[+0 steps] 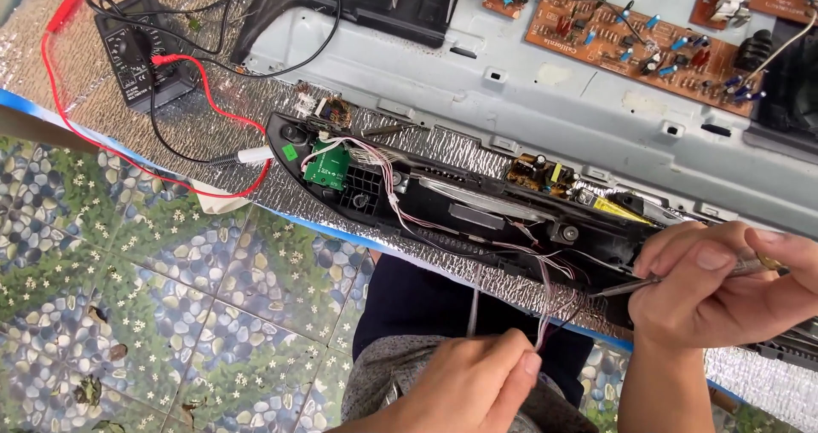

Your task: Disassembling internal components of a television, specifically removing speakers and disconnecting wiring.

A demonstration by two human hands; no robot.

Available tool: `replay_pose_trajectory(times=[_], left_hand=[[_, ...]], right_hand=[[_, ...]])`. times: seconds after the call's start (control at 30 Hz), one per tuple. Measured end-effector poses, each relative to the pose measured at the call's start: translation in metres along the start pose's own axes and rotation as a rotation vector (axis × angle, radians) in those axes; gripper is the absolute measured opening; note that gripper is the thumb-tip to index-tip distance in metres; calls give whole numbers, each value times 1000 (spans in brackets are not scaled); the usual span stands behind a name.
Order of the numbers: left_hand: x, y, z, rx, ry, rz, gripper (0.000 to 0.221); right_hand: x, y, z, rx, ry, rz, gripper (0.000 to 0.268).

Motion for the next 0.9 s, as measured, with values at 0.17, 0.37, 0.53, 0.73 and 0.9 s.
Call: replay_pose_trajectory(times=[0.17,0.37,0.53,0.73,0.9], left_hand=[[-3,-19,-21,332,11,20,13],[-4,-35,-24,701,148,2,26],[10,-34,-5,323,-39,54,13],[47,2,28,-311,-214,-204,25],[81,52,57,-479,-300,-855,26]], right_hand=[[5,6,-8,-37,-25,-35,27],[7,10,-11,-64,-42,-14,24],[8,11,-12,-88,-47,-23,27],[14,15,-19,-69,-12,1,31],[42,24,-46,-93,-141,-37,36]])
Point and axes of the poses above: each hand's wrist, its own x-axis away from the middle knuckle, its own y-axis out of the back of the hand, z = x × y, the point moved 5 cm from there along -x, towards the middle knuckle, and after that the axes turned 1 degree about -y, right-handed, at the moved point
